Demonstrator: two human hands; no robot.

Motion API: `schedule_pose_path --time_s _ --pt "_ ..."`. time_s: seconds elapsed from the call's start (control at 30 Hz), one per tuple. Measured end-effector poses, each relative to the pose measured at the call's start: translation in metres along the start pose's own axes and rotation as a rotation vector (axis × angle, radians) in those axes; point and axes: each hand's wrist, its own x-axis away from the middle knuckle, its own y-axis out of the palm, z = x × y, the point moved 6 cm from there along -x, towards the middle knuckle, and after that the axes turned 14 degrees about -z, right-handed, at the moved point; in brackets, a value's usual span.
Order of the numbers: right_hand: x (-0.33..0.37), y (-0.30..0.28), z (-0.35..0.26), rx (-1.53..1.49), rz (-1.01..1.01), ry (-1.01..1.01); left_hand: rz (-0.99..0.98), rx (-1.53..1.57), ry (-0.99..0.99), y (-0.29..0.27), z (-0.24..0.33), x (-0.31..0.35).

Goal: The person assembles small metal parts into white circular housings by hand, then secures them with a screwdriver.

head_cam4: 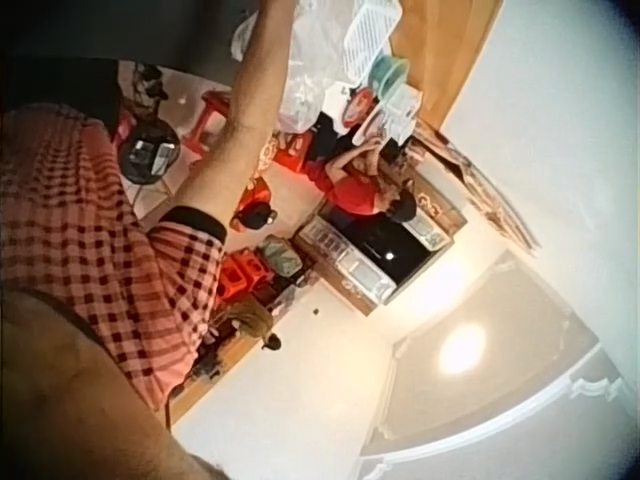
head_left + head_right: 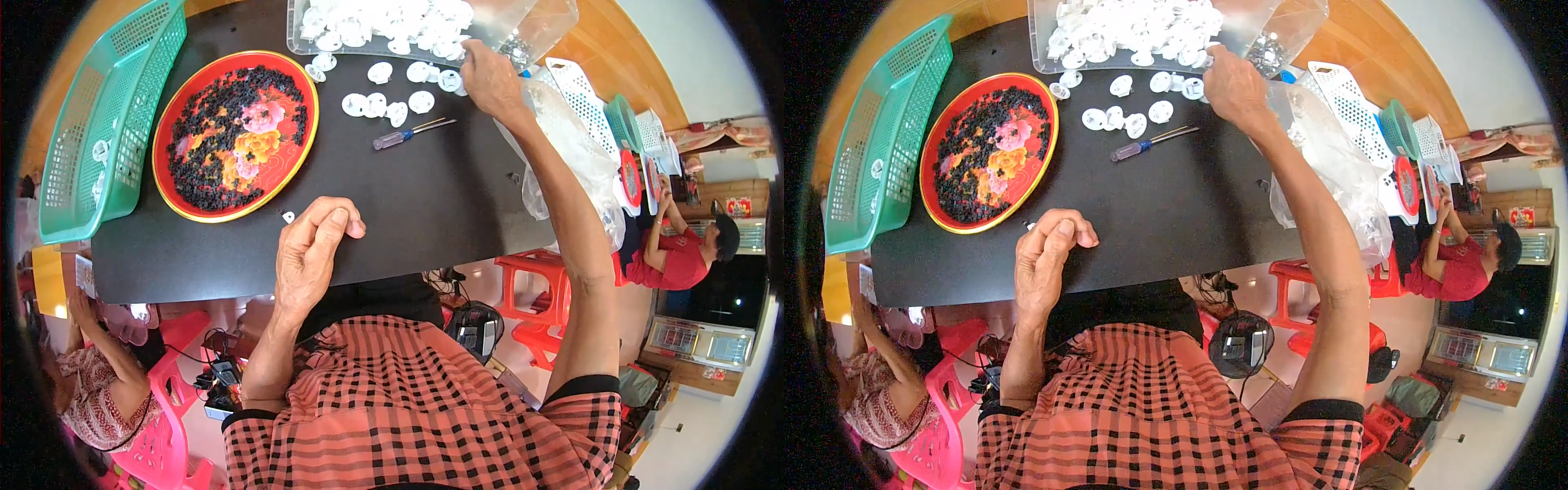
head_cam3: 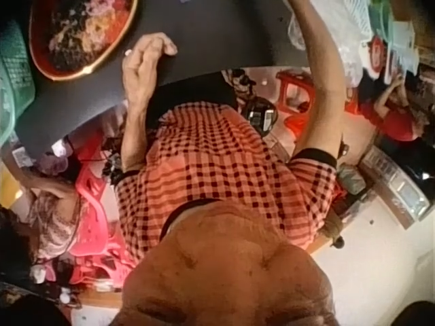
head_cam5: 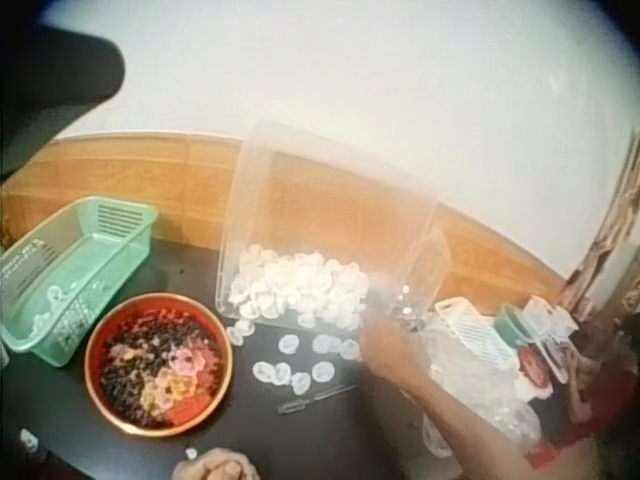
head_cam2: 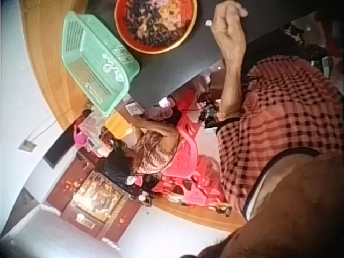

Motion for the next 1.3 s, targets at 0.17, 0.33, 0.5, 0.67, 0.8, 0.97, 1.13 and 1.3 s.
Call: schedule_pose_path --time_s 0.17,0.33,0.5,0.67,0.8,0.97,1.13,1.3 --pt "0.009 0.004 -0.021 -0.560 -0.144 -0.057 0.002 0.005 -0.016 -0.001 -0.001 0.001" --pt "0.017 -0.004 -0.044 -0.628 -0.121 -0.095 -0.002 0.008 -0.018 0.000 -0.002 0.000" --pt "0.031 -0.014 -0.093 -0.515 -0.147 -0.436 -0.007 -0.008 -0.023 -0.002 -0.002 0.000" --pt "0.028 -0.005 -0.132 -0.432 -0.085 -0.670 0.009 0.049 -0.031 -0.001 -0.001 0.000" --pt "0.023 0.004 -0.142 -0.342 -0.081 -0.704 -0.011 0.026 -0.028 0.000 -0.001 0.000" --pt "0.032 0.001 -0.136 -0.611 -0.255 -0.521 -0.015 -0.032 -0.024 0.001 0.002 0.001" --pt "0.062 0.004 -0.136 -1.164 -0.401 -0.403 0.104 0.309 -0.013 -0.001 -0.009 0.000" --pt "0.093 0.011 -0.146 -1.434 -0.431 -0.425 0.134 0.558 0.040 0.005 -0.005 -0.009"
